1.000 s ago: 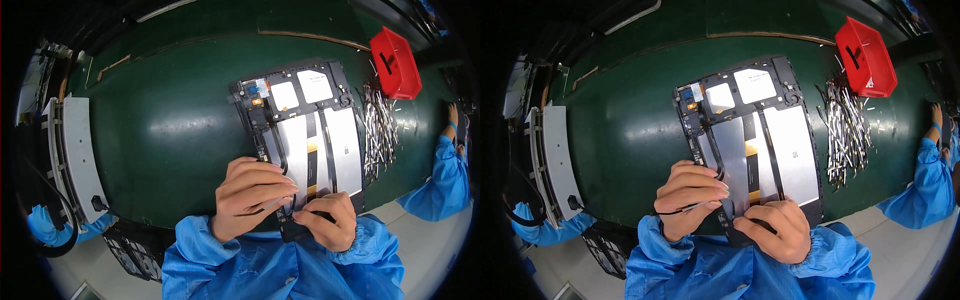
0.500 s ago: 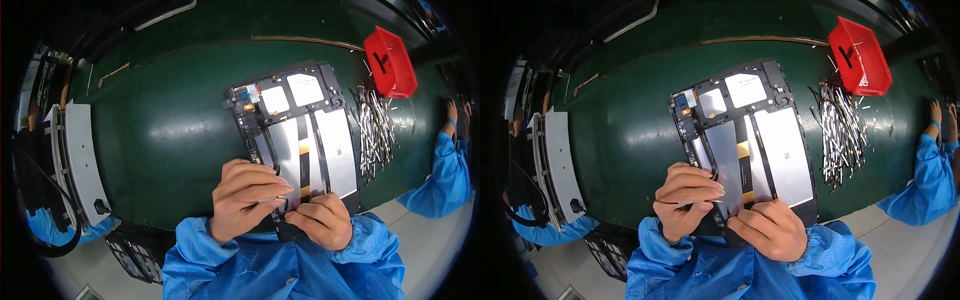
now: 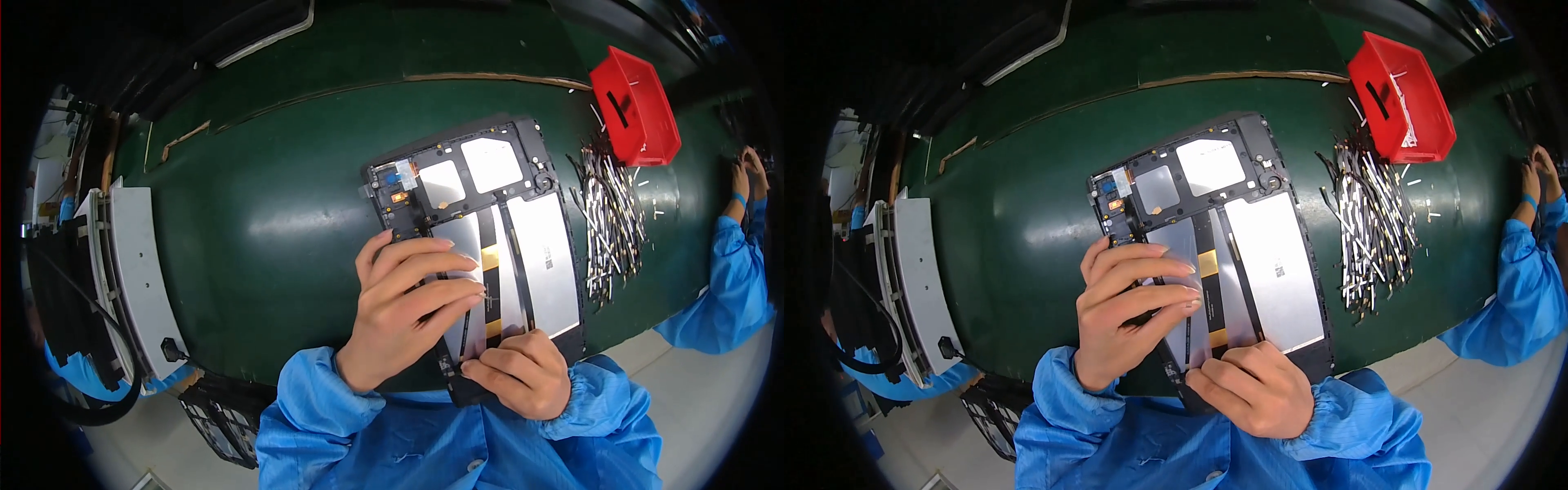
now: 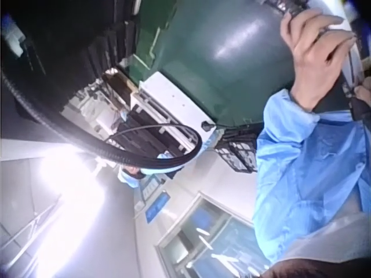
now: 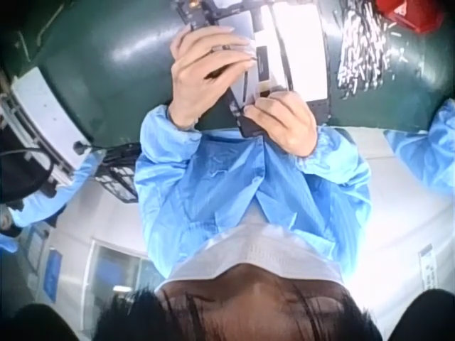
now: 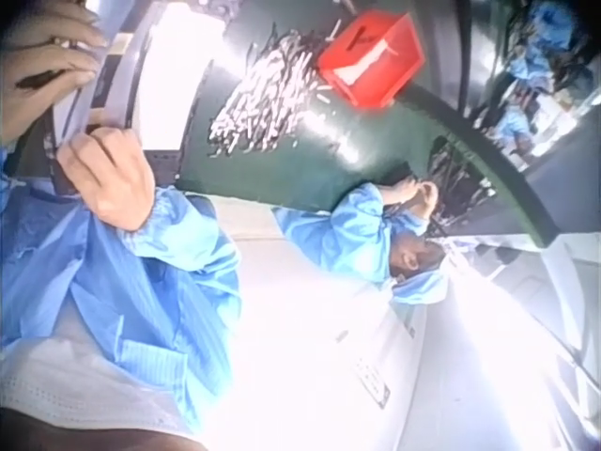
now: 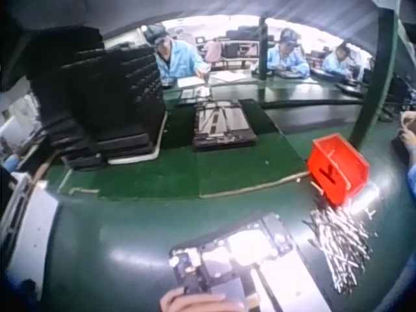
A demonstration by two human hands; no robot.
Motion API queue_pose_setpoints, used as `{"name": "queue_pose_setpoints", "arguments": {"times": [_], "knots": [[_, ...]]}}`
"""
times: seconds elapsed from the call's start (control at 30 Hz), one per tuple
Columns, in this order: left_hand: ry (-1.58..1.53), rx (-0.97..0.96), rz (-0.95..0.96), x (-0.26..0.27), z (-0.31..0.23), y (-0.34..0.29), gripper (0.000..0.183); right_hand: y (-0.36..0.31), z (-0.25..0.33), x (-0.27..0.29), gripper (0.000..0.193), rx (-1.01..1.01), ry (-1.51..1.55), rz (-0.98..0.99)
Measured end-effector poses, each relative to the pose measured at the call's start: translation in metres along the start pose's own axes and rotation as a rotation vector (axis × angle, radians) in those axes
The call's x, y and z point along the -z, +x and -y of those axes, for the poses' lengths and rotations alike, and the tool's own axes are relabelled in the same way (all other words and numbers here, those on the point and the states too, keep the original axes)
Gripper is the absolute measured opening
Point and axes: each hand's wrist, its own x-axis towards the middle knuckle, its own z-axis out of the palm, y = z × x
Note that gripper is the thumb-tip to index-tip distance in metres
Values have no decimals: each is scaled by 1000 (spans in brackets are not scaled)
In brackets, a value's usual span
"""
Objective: The person assembles internal cables and electronic components into a tablet device by hand, using a pick tool to manipulate the ribbon cables and other small parts.
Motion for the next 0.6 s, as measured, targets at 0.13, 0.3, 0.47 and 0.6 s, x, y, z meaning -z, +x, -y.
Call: {"name": "queue_pose_setpoints", "arguments": {"times": [0.13,0.3,0.47,0.6], "knots": [[-2,9,1,1,0,1,11,0,0,0,29,3,-3,0],[-15,12,1,0,2,1,11,-1,0,0,30,-2,-1,12],[-35,23,5,0,2,0,11,3,1,0,31,-15,-8,0],[-45,10,-3,0,1,1,10,-2,2,-1,30,-12,-11,1]]}}
